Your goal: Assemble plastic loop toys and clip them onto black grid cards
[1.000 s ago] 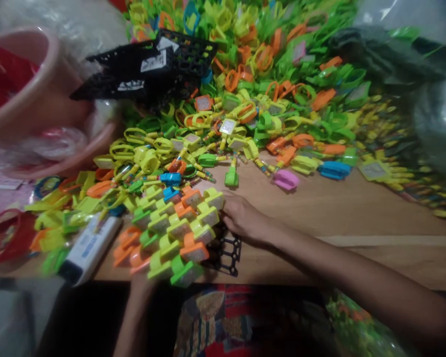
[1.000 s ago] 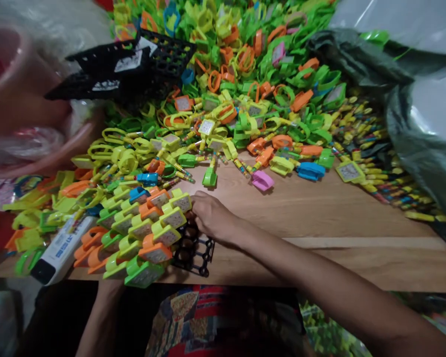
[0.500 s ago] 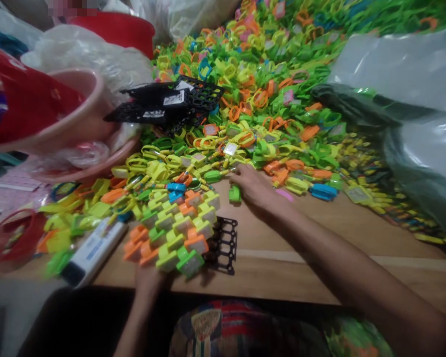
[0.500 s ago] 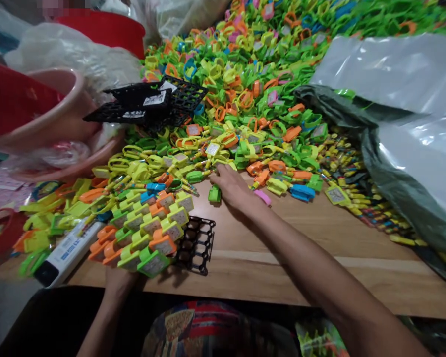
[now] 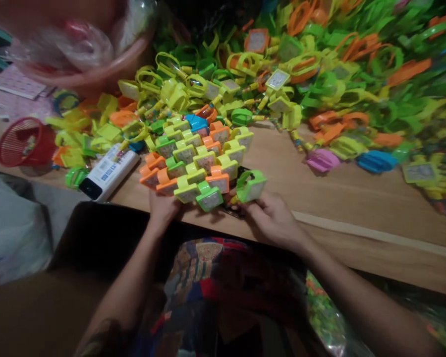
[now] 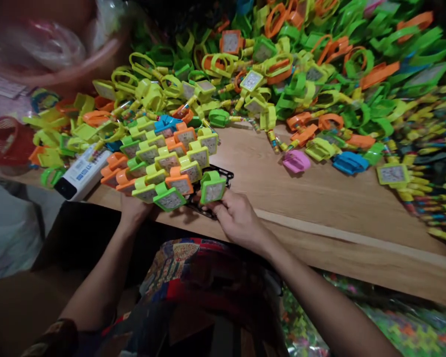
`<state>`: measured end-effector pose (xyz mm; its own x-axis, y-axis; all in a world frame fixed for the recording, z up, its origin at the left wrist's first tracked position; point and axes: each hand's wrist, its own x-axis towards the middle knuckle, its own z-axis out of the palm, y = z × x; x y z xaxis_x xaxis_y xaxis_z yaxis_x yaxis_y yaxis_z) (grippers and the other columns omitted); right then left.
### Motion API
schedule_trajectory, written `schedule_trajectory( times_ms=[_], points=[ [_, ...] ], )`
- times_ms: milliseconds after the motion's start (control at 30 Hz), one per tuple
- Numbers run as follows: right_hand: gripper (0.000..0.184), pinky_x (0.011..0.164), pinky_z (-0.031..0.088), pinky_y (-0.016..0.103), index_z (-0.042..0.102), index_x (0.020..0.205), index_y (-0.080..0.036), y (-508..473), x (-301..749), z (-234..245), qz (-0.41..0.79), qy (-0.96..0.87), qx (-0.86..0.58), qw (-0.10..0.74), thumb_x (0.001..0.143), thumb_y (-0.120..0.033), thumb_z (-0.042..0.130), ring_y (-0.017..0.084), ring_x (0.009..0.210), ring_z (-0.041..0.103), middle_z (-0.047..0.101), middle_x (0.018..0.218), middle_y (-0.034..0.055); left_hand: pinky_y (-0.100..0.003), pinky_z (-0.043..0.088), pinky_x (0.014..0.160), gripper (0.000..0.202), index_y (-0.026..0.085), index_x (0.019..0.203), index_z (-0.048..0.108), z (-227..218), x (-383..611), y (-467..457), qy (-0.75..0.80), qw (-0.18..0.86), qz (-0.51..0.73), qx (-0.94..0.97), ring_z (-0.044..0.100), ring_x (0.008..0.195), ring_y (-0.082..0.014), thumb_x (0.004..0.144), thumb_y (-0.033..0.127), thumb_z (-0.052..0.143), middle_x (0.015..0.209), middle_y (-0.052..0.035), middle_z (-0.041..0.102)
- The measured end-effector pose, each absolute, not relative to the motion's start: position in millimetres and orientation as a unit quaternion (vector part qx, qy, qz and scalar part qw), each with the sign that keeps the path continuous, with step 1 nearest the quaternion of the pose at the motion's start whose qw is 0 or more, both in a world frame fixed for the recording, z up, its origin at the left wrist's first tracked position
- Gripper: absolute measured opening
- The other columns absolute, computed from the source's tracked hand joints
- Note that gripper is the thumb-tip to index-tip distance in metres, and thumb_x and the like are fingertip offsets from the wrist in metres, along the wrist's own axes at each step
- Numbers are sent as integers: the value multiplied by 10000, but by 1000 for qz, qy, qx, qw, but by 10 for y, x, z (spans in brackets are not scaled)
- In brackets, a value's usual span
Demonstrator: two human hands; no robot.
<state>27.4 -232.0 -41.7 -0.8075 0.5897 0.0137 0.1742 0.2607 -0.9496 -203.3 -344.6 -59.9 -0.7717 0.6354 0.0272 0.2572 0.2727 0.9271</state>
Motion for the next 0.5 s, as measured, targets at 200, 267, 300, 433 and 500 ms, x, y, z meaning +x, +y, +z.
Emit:
schedule_trajectory(
  times_ms=[200,267,300,433,500],
  points=[
    [190,611,465,279,626,874,-215,-2320,296,-499,453,-850,-192,186,932,-132,465,165,644,604,651,729,20,-324,605,765,337,191,857,632,-625,-2049,-3454,789,180,513,288,705,783,-224,608,414,672,821,-61,759],
    [196,633,482,286,615,880,-219,-2319,305,-514,448,-856,-175,192,926,-112,457,172,676,619,662,762,31,-324,603,770,314,198,845,628,-647,-2056,-3459,788,181,509,295,700,781,-218,620,412,672,830,-59,757],
    [203,659,497,294,612,898,-221,-2324,300,-524,449,-857,-164,192,920,-99,452,179,712,632,673,798,40,-326,602,774,311,201,836,624,-656,-2061,-3461,786,181,511,298,698,778,-216,621,418,683,836,-59,756],
    [279,777,533,351,609,1006,-216,-2367,219,-513,450,-867,-117,181,889,-52,417,211,870,641,684,926,76,-338,604,760,326,208,784,608,-673,-2090,-3483,791,176,509,292,692,763,-224,601,460,705,816,-56,750],
    [270,765,531,349,614,999,-205,-2379,171,-437,449,-869,-124,164,899,-57,411,203,845,628,671,895,72,-335,603,740,308,211,767,610,-668,-2110,-3503,798,181,493,294,690,758,-231,604,459,691,798,-60,750]
  ],
)
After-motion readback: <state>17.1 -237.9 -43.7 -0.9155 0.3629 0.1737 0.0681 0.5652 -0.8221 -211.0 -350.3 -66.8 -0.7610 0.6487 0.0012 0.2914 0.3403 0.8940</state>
